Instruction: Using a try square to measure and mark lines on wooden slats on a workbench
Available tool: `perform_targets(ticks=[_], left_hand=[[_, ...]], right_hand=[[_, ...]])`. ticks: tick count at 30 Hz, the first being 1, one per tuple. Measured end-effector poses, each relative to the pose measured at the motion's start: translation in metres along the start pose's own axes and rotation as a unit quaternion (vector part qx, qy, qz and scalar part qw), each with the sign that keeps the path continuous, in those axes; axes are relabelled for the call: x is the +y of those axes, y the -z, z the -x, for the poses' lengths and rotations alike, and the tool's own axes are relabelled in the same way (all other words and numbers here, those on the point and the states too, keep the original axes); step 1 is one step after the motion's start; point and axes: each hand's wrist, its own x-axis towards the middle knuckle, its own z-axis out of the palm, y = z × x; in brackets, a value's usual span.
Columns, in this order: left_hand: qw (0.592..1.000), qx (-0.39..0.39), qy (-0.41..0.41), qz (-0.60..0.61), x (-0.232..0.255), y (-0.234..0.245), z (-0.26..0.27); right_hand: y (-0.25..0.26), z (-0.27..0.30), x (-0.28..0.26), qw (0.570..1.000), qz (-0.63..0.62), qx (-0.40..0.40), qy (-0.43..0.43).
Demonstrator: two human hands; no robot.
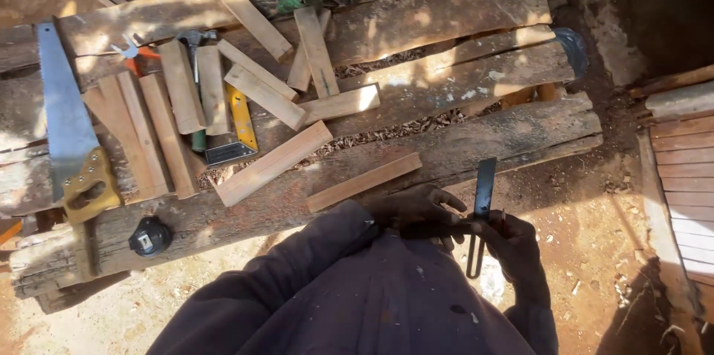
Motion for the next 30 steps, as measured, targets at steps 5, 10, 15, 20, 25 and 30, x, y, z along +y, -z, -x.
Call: perform_targets(ticks=[5, 10, 15, 20, 25, 30], left_hand=[[0.893, 0.237, -0.070, -0.375, -0.041, 0.064, 0.012], [0.534, 0.413, -0.017, -0.737, -0.089, 0.157, 0.031], [0.500, 0.368, -0.112, -0.776, -0.120, 0.184, 0.046], [0.649, 0.518, -0.011, -0.557, -0.019, 0.087, 0.179], [0.539, 0.754, 0.070, -0.368, 0.019, 0.128, 0.307], [0.455, 0.799, 0.240, -0.311, 0.014, 0.208, 0.378]], right_hand=[[-0.026, 0.011, 0.014, 0.997, 0.004, 0.078, -0.029], [-0.029, 0.019, 0.032, 0.992, -0.005, 0.123, -0.035], [-0.041, 0.032, 0.019, 0.979, 0.004, 0.201, -0.019], [-0.041, 0.028, 0.036, 0.971, 0.005, 0.236, -0.025], [-0.055, 0.019, 0.027, 0.968, 0.010, 0.245, -0.055], [-0.070, 0.011, 0.009, 0.991, 0.000, 0.132, 0.029]])
